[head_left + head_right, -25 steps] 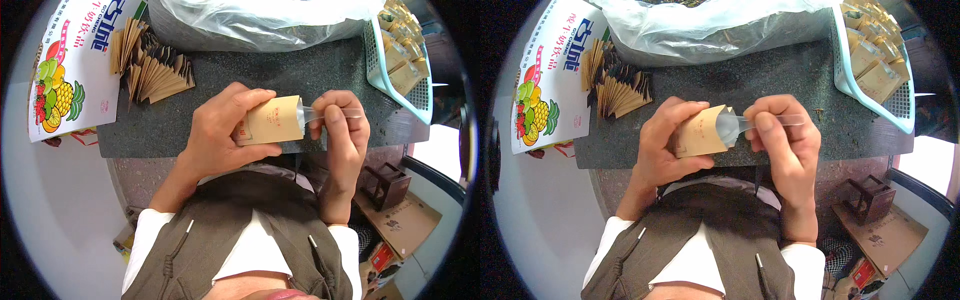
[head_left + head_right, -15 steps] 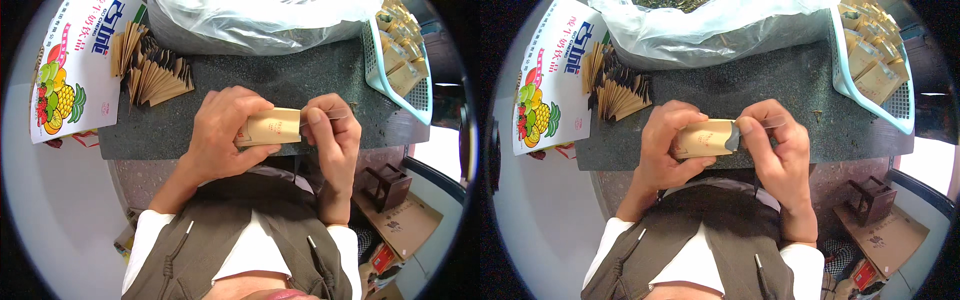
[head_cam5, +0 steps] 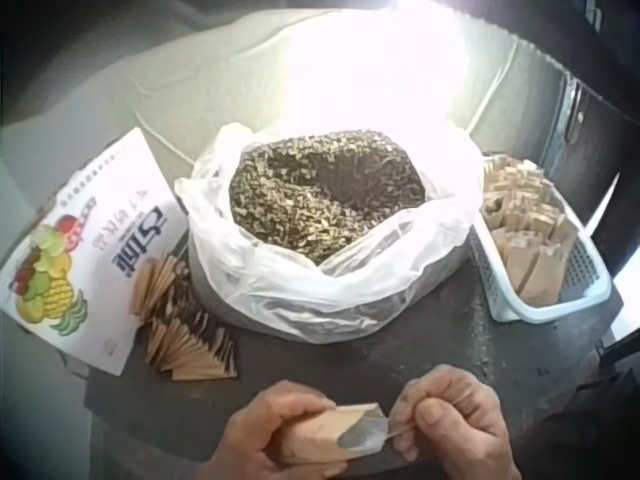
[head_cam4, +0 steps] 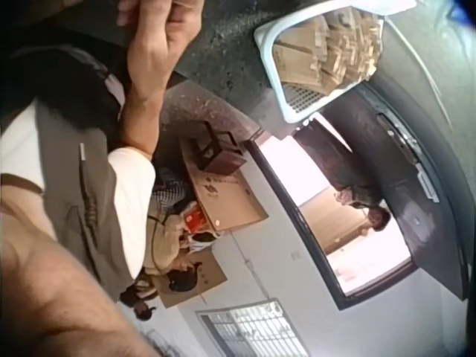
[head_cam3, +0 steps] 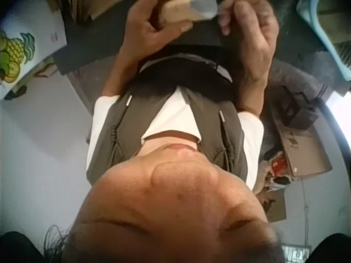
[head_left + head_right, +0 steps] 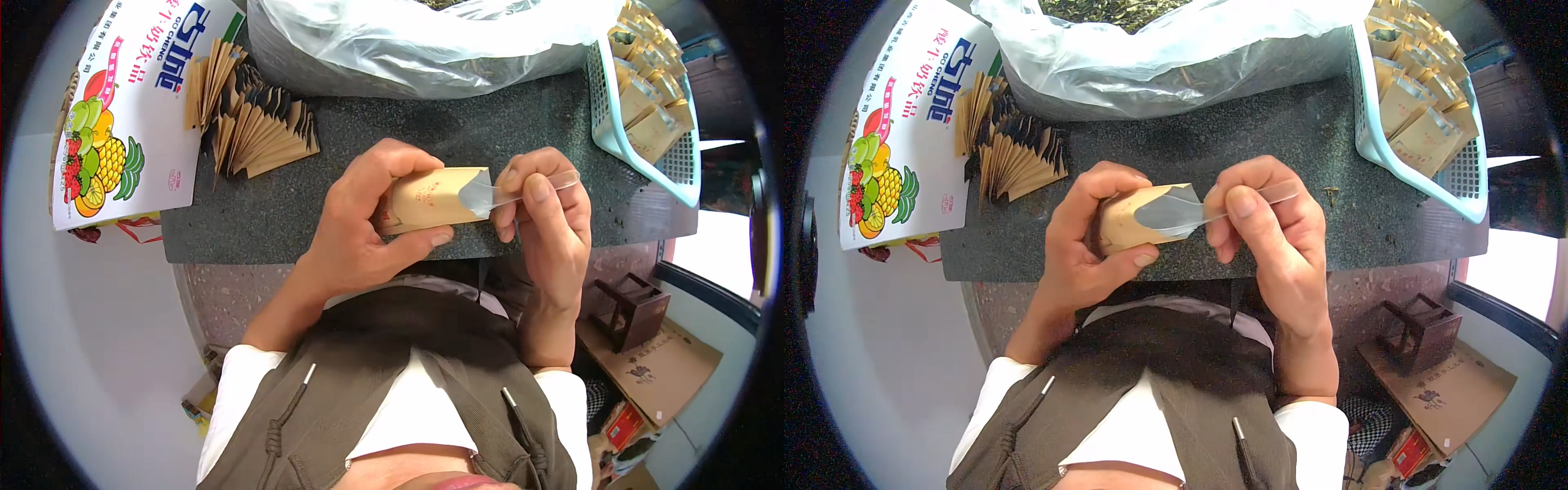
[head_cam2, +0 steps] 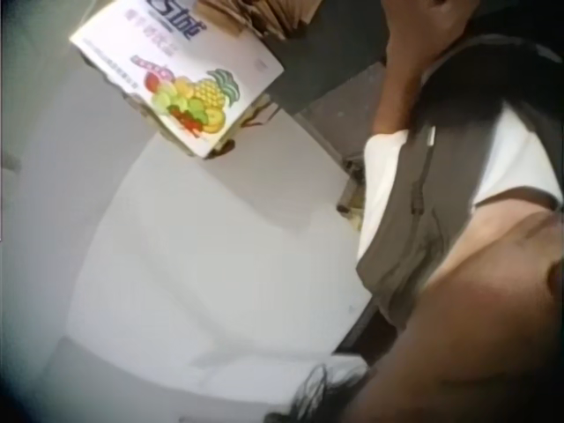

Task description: Scooping tea leaves into small paper bags and placing them into a tray.

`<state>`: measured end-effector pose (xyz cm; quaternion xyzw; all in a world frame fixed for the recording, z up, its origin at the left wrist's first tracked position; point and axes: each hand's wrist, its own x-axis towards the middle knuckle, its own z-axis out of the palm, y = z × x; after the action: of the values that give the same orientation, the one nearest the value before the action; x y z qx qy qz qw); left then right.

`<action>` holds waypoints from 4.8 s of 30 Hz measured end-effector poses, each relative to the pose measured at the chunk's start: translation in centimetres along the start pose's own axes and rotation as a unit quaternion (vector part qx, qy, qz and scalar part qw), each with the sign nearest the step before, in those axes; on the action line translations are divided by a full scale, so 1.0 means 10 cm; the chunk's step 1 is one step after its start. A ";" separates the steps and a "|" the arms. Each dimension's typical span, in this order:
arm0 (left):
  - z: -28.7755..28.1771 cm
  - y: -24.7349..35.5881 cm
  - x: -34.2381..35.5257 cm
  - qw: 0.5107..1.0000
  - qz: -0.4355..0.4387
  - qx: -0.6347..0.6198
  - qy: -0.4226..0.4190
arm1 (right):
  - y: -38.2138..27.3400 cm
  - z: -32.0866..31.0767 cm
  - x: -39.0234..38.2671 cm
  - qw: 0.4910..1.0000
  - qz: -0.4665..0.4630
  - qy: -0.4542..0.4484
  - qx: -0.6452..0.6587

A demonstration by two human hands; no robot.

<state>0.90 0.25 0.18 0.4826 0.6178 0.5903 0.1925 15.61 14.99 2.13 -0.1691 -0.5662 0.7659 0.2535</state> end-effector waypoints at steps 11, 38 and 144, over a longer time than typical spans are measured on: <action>-0.20 0.19 0.18 0.996 0.028 0.076 -0.019 | -0.16 -0.05 0.11 0.997 -0.032 -0.046 0.052; -0.48 -0.06 1.92 0.973 0.145 -0.125 0.130 | -0.69 0.09 2.28 0.736 -0.168 -0.078 -0.652; -0.57 0.12 1.83 0.981 0.052 -0.162 0.094 | -1.46 0.08 1.97 0.778 -0.294 -0.082 -0.549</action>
<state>-11.68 12.00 8.69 0.4184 0.5036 0.7346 0.1782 1.97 29.12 16.82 -0.0419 -0.9313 0.2247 0.2835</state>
